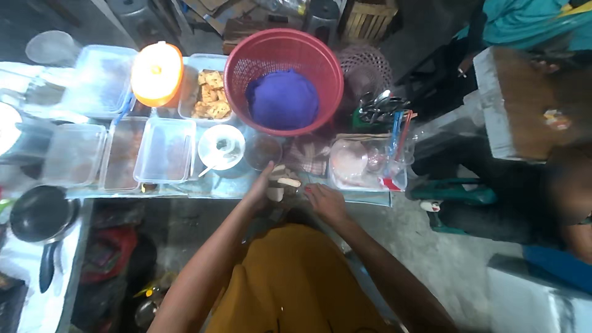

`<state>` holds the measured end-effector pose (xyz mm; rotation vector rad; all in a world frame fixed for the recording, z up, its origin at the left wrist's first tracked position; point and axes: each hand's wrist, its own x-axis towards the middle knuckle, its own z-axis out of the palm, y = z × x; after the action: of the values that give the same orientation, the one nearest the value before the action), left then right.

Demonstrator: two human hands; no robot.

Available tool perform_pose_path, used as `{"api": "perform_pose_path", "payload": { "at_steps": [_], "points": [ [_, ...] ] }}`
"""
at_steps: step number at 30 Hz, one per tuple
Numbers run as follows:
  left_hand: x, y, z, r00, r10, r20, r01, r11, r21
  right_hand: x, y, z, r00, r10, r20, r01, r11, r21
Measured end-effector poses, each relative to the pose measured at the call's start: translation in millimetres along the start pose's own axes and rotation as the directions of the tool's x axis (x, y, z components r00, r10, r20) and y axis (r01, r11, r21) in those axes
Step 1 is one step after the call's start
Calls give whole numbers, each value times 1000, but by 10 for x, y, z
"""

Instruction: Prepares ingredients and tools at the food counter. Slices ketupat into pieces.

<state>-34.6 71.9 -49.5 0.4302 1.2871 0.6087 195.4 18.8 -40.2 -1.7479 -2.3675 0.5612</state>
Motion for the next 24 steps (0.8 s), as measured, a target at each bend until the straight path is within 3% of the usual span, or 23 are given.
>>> {"api": "perform_pose_path", "payload": {
  "at_steps": [3, 7, 11, 14, 17, 19, 22, 24],
  "points": [
    [-29, -13, -136, 991, 90, -95, -94, 995, -32, -68, 1, 29, 995, 97, 9, -97, 988, 117],
    [-120, -45, -286, 985, 96, -141, -110, 990, -91, 35, 8, 106, 882, 286, 374, -363, 919, 153],
    [-151, -125, -323, 990, 58, -129, -76, 988, -136, 74, -25, 138, 865, 327, 381, -408, 900, 155],
    [-136, -170, -286, 994, 23, -110, -44, 981, -191, 63, -66, 150, 895, 321, 311, -394, 895, 209],
    [-107, -223, -236, 996, 9, -90, -28, 977, -210, -7, -72, 195, 958, 215, 189, -266, 911, 315],
    [-94, -228, -212, 998, 13, -60, -26, 975, -219, -52, -77, 195, 998, 13, 64, -32, 950, 309],
    [-107, -216, -166, 1000, 18, -25, -22, 982, -185, -66, -75, 217, 953, -281, -113, 294, 948, 120],
    [-93, -201, -143, 1000, 0, -7, -1, 986, -165, -52, -90, 178, 936, -325, -132, 332, 943, 31]
  ]
}}
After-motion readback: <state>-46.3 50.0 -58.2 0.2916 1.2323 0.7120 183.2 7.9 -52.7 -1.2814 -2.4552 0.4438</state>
